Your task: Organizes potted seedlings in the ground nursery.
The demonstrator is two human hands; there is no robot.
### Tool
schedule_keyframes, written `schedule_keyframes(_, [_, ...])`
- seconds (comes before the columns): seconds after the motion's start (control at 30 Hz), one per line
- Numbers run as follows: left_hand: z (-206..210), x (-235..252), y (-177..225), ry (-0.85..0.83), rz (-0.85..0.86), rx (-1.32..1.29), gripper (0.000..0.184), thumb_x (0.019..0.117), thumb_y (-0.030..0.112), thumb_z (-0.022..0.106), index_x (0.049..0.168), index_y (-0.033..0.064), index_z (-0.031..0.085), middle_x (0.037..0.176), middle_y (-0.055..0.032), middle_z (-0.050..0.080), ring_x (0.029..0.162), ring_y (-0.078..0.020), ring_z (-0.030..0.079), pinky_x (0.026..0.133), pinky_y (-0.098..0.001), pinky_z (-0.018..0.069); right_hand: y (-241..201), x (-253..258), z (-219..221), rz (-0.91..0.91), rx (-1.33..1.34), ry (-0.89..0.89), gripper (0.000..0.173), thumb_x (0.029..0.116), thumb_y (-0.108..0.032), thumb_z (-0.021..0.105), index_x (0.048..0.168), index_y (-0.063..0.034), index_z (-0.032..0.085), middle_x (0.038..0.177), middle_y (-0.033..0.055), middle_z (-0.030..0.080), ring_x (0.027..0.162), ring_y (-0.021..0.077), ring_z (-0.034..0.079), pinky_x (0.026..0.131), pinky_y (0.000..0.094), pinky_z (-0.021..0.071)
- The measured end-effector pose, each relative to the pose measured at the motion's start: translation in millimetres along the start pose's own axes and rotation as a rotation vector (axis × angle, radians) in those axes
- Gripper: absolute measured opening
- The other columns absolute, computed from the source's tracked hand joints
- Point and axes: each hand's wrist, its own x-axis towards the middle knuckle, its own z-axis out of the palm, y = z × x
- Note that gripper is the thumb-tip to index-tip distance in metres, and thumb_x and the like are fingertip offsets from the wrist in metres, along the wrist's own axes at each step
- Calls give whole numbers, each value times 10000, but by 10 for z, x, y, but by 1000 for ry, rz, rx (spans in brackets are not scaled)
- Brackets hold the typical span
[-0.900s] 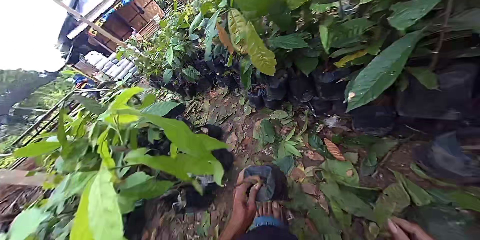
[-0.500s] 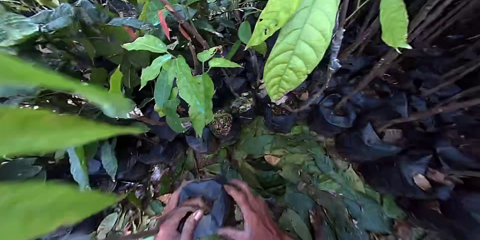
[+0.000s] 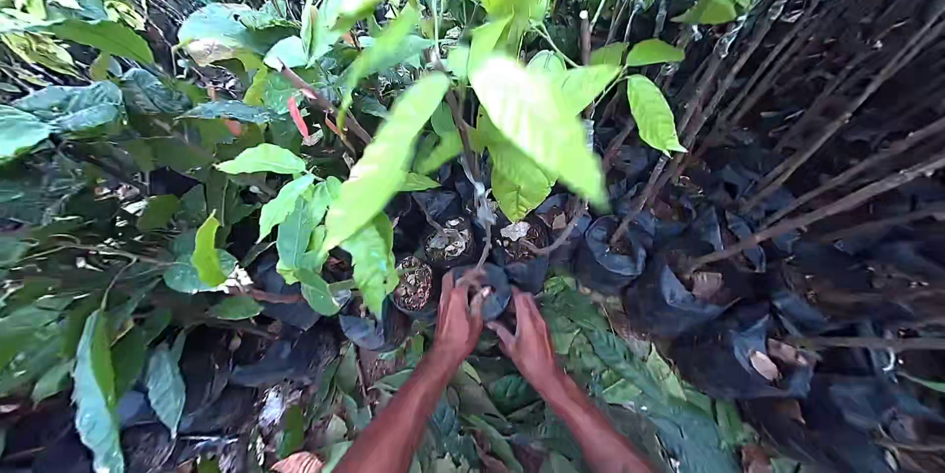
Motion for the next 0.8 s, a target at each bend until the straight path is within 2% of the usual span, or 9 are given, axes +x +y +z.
schedule_keyframes(0.2, [92, -62, -366, 45, 61, 27, 369, 1000, 206, 627, 1300, -9, 626, 1381, -194, 593, 1333, -315, 532, 1139, -438, 418, 56, -41, 105, 34, -17, -31, 718, 850, -178, 818, 1441, 69, 495, 1319, 288, 614, 1064, 403, 702, 902, 522, 590])
schedule_keyframes(0.33, [45, -85, -296, 87, 91, -118, 215, 961, 122, 625, 1061, -59, 684, 1259, -253, 619, 1219, -324, 589, 1061, -424, 473, 18, 7, -4, 44, 39, -105, 751, 818, -202, 847, 1430, 63, 502, 1363, 305, 564, 1116, 387, 675, 928, 473, 586])
schedule_keyframes(0.5, [-371, 37, -88, -243, 238, -93, 125, 904, 28, 638, 966, -69, 687, 1326, -234, 597, 1314, -275, 535, 1118, -382, 428, -126, 25, -373, -98, 106, -149, 891, 728, -305, 907, 1479, -42, 507, 1465, 256, 513, 1086, 337, 686, 822, 467, 611])
schedule_keyframes(0.57, [-513, 79, 70, -364, 319, -100, 124, 875, -16, 655, 973, -82, 692, 1350, -240, 569, 1303, -261, 531, 1105, -360, 434, -209, 63, -470, -148, 83, -221, 1001, 695, -368, 918, 1522, -45, 457, 1489, 221, 523, 1172, 335, 666, 899, 506, 589])
schedule_keyframes(0.63, [-625, 93, 247, -462, 365, -130, 183, 824, -93, 652, 999, -115, 698, 1360, -271, 548, 1296, -299, 527, 1094, -373, 442, -513, 177, -640, -30, -25, -379, 1083, 683, -385, 927, 1550, -11, 396, 1485, 199, 542, 1297, 324, 597, 1068, 508, 497])
schedule_keyframes(0.7, [-760, 37, 495, -513, 323, -129, 202, 803, -160, 633, 989, -130, 703, 1358, -280, 550, 1316, -326, 498, 1124, -381, 403, -935, 354, -846, 170, -147, -604, 991, 831, -321, 856, 1607, -79, 289, 1599, 127, 420, 1425, 263, 472, 1178, 462, 376])
schedule_keyframes(0.73, [-837, -36, 628, -488, 312, -126, 209, 819, -189, 627, 1008, -142, 702, 1354, -287, 554, 1307, -332, 504, 1126, -380, 389, -741, 275, -734, -15, -118, -413, 931, 786, -371, 864, 1529, -13, 433, 1493, 212, 526, 1280, 336, 604, 1041, 516, 500])
schedule_keyframes(0.77, [-840, -55, 610, -405, 416, -117, 197, 814, -174, 651, 993, -118, 712, 1292, -278, 589, 1243, -308, 549, 1083, -349, 421, -528, 190, -573, -212, -95, -169, 860, 735, -435, 865, 1387, 46, 578, 1319, 285, 628, 1059, 387, 700, 842, 540, 581])
schedule_keyframes(0.8, [-778, 39, 423, -302, 650, -132, 173, 832, -95, 686, 1001, -93, 721, 1224, -282, 609, 1185, -285, 588, 1037, -287, 458, -500, 116, -516, -300, -144, -10, 784, 731, -477, 850, 1247, 81, 658, 1184, 303, 682, 956, 390, 724, 766, 524, 608])
